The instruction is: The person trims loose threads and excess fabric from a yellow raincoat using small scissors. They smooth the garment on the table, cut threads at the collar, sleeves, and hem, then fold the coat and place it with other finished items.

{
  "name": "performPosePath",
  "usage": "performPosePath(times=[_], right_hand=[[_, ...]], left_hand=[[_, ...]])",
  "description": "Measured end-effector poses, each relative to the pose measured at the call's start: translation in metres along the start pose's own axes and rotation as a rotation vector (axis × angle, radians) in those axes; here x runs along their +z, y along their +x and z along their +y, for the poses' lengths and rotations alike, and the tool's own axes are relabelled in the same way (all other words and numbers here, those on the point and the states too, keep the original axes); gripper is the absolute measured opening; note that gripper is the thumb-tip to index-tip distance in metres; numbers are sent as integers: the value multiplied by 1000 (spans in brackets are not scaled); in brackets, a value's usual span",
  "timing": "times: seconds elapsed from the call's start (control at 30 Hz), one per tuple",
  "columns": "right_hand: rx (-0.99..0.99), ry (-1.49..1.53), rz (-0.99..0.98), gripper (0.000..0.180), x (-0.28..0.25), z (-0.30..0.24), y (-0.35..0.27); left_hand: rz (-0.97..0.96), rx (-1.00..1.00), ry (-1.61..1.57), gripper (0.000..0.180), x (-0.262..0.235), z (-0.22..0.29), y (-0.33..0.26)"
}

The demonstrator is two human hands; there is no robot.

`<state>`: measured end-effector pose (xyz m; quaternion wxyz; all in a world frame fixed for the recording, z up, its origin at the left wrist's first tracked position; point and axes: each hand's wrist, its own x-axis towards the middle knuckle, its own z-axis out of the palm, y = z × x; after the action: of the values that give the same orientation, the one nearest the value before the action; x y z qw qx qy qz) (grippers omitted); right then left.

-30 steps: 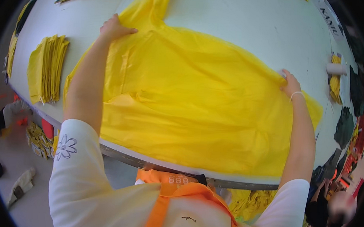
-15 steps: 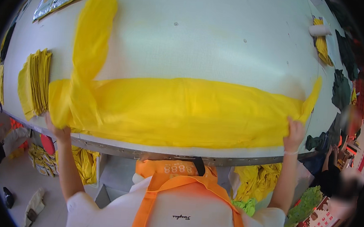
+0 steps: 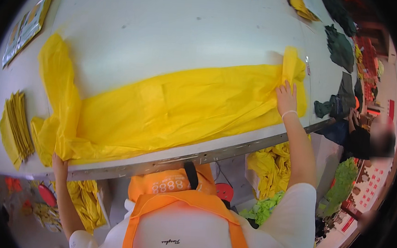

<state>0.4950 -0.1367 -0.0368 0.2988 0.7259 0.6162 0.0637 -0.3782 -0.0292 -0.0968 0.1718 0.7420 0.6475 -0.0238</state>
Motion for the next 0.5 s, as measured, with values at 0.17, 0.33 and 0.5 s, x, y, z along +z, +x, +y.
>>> performPosePath(times=[0.17, 0.33, 0.5], right_hand=[[-39, -224, 114, 21, -1, 72, 15], [256, -25, 166, 18, 32, 127, -33], [421, 346, -338, 41, 84, 117, -63]], left_hand=[[-97, 27, -112, 37, -13, 5, 15], [-59, -110, 32, 36, -8, 12, 14], [19, -118, 63, 37, 0, 11, 13]])
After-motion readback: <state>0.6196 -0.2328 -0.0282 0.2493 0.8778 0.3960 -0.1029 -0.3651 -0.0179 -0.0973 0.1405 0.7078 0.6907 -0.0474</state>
